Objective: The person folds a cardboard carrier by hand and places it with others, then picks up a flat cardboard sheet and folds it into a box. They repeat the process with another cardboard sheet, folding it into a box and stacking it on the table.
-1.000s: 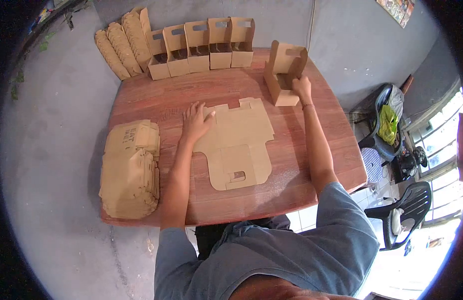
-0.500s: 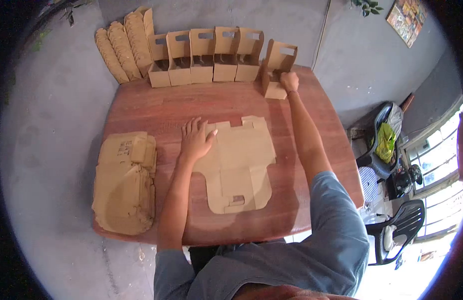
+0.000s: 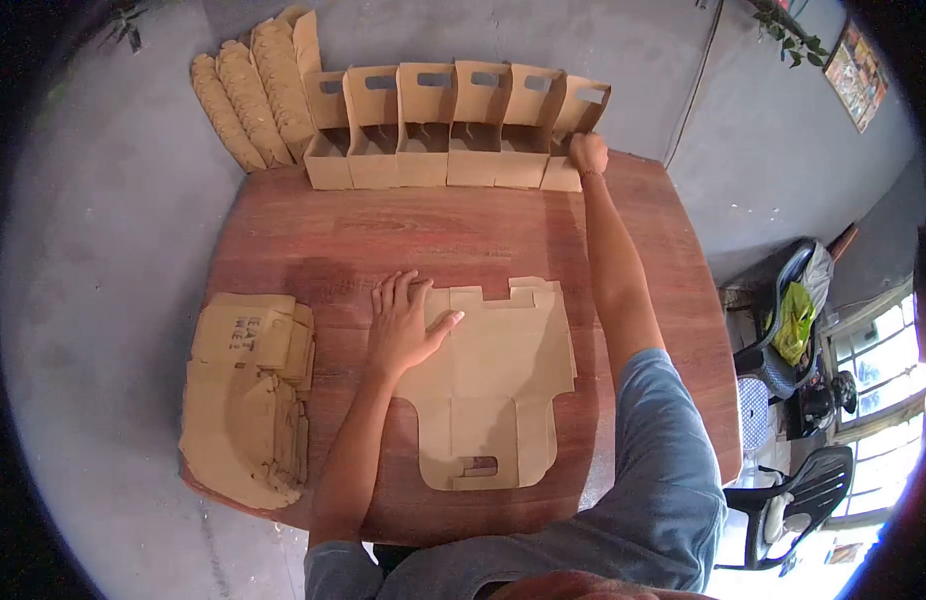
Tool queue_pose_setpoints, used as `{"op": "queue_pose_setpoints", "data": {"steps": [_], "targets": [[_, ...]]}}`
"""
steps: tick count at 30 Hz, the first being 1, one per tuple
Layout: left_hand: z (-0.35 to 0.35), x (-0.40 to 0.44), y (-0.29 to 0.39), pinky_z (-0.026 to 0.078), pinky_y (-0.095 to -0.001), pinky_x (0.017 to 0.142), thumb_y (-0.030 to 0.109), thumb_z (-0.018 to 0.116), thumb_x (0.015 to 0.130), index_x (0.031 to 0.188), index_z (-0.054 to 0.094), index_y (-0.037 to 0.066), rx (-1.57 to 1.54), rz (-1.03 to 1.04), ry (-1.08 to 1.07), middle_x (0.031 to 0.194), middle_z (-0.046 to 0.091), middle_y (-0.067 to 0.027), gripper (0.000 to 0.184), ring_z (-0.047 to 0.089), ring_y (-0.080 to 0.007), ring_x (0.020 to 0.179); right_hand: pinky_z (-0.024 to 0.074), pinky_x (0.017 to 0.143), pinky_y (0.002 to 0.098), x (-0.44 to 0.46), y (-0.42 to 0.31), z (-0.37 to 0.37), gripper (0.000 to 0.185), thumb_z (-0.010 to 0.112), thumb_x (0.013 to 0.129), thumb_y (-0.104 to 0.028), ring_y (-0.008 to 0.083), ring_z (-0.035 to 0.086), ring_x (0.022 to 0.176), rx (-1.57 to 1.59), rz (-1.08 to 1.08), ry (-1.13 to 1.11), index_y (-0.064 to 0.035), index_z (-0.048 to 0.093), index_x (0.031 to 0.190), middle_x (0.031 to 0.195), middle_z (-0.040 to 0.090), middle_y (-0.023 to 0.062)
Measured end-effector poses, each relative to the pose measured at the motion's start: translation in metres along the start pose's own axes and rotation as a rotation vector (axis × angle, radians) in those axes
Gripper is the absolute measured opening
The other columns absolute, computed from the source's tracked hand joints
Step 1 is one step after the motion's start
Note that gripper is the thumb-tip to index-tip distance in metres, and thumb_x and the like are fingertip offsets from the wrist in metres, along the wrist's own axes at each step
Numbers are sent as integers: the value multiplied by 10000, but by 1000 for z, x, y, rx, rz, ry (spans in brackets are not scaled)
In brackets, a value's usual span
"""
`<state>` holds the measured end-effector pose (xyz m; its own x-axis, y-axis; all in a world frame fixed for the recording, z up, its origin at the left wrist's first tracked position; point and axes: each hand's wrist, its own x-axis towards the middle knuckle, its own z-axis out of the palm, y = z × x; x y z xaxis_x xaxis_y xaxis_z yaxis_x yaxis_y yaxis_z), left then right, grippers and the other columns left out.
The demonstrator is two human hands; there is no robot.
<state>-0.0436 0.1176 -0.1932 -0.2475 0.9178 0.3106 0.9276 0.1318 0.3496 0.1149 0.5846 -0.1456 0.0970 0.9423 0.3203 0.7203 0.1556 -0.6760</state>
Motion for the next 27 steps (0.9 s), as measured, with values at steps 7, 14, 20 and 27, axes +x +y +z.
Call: {"op": "queue_pose_setpoints", "data": {"steps": [7,14,20,27], "targets": [[5,-1,-1,268,-550,1157,570,660,905,1304,580,8,-17,38,80,1430,472,-211,694,366,-402,1370,521,972,479,4,7,-4,550,642,913,-416,442,636,1160,89,49,-31,49,650,1206,1239,658,292],[7,-1,-7,254,-562,1163,537,679,906,1336,529,27,-4,39,45,1453,452,-220,684,382,-396,1375,413,1093,400,-9,1,-61,1003,738,859,-586,338,517,1342,671,-328,-389,78,335,1494,1411,538,296],[9,-3,-11,267,-551,1149,509,677,914,1352,497,28,-60,56,109,1420,473,-228,675,397,-400,1360,356,1144,423,-65,56,-106,860,635,974,-505,407,372,1444,368,-408,-175,97,307,1494,1534,383,316],[4,-4,-12,319,-545,1097,421,691,896,1332,497,2,-137,31,102,1333,530,-214,635,457,-397,1284,336,1156,462,-287,103,-198,526,589,1000,-340,374,455,1394,-65,-454,-416,1,527,1395,1460,532,198]]}}
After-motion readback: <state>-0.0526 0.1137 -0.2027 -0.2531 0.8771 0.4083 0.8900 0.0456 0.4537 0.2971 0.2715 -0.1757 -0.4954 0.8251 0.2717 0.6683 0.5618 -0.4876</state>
